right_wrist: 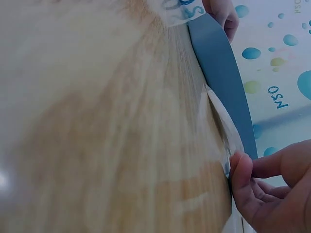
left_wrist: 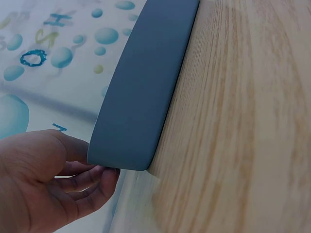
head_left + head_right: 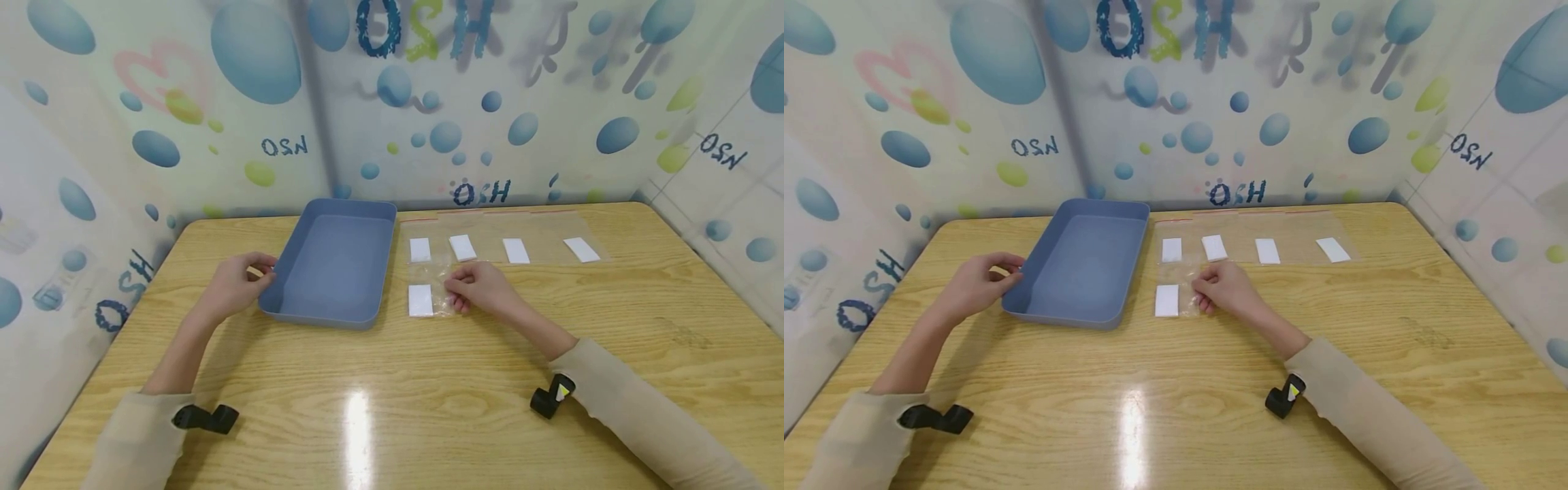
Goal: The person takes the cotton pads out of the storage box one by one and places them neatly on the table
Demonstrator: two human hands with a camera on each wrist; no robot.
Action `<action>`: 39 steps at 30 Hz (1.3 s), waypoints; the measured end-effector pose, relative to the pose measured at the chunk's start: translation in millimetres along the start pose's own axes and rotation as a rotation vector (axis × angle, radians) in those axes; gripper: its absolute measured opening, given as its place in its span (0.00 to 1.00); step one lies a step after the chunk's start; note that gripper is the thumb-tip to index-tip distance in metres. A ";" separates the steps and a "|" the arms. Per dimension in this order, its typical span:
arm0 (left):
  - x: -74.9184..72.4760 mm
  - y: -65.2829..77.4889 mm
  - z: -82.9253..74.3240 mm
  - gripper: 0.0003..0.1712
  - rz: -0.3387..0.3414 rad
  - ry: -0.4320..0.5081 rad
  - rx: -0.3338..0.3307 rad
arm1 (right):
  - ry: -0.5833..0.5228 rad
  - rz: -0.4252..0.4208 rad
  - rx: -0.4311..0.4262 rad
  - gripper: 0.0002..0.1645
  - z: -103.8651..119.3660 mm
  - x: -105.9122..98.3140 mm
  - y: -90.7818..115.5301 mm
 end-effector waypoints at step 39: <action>-1.5 1.6 -3.7 0.20 -0.034 0.038 -0.015 | 0.235 -0.114 -0.098 0.12 8.0 -14.0 4.2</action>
Point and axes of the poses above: each hand's wrist, its own y-axis away from the middle knuckle, its own x-axis out of the palm, z = x × y, the point moved 3 cm from there along -y, towards the middle knuckle, and after that the axes turned 7 degrees about x, right-handed, at the moved point
